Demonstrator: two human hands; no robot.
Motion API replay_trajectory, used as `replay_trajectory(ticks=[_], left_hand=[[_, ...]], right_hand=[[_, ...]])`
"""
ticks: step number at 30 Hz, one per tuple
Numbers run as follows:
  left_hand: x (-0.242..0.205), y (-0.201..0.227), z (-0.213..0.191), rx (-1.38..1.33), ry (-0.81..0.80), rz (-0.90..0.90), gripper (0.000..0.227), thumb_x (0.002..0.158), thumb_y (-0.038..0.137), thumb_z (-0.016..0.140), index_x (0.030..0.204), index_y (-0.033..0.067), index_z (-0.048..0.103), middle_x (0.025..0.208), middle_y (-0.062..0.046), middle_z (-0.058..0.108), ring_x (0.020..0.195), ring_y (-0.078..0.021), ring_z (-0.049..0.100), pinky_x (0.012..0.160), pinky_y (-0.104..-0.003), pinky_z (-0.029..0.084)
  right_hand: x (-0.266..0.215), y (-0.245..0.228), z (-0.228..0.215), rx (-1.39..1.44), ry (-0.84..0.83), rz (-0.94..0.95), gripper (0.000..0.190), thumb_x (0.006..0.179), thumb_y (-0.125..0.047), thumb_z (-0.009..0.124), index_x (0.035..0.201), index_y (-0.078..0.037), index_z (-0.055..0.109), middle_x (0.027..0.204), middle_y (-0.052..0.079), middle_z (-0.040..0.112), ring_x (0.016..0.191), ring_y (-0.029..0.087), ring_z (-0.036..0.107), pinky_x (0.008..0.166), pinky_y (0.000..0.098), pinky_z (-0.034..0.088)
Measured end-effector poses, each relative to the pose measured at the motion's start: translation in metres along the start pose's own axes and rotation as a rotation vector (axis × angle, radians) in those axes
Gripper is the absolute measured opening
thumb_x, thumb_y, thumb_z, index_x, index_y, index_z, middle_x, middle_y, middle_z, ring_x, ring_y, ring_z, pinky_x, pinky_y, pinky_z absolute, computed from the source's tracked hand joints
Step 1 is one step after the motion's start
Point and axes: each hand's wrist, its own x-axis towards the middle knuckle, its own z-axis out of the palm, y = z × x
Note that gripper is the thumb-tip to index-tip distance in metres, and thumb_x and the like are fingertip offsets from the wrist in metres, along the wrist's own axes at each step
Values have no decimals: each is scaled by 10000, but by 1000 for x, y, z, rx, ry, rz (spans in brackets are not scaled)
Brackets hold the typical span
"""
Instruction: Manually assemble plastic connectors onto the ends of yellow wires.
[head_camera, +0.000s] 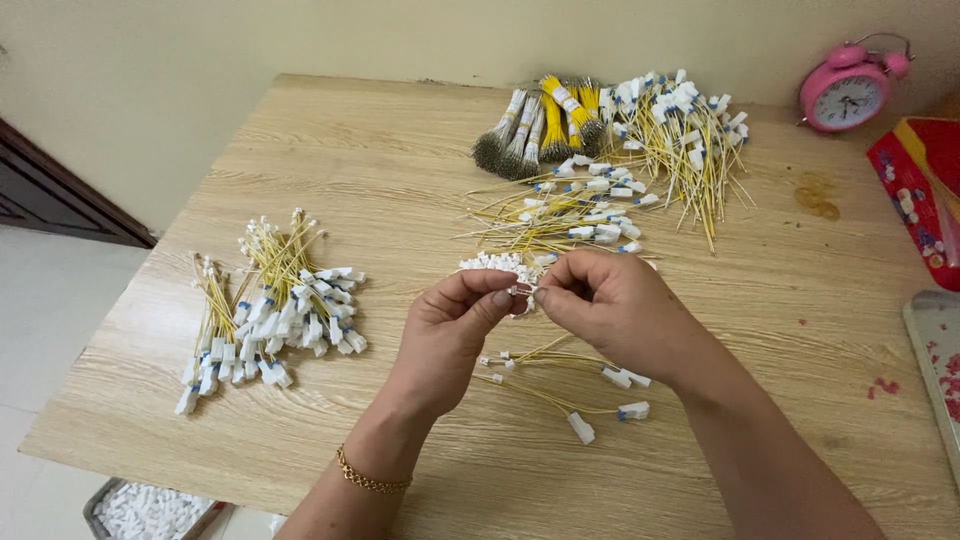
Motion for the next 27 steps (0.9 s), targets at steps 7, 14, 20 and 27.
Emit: replay_trajectory(ticks=[7,14,20,27], left_hand=[[0,-1,-1,24,-32,5,147,930,-5,697,1070,-23,739,956,-143,771,897,-185,739,913,-346,589],[-2,5,-1,108,-43,2,155,922,12,714,1068,-24,754,920,-134,772,888,-161,721,904,-331,584],[-1,0,1,41,-19,-20,147,928,2,703,1067,-28,741,921,-143,773,880,-195,747,899,-347,594],[-3,-2,3,-190,-3,-140,164,928,-30,677,1088,-54,703,977,-183,760,949,-260,762,932,-358,602]], right_hand=[[3,2,1,20,1,12,123,851,-113,746,773,-20,729,593,38,579,590,121,486,551,265,401],[-2,-8,5,-99,44,15,138,845,-143,749,760,-35,735,583,44,606,588,125,519,556,270,444],[-7,-17,7,-227,77,-19,135,847,-156,734,760,-53,735,575,88,643,572,141,568,561,290,494],[-10,-19,6,-215,83,-51,112,853,-125,705,772,-48,705,619,123,657,618,161,607,589,304,549]])
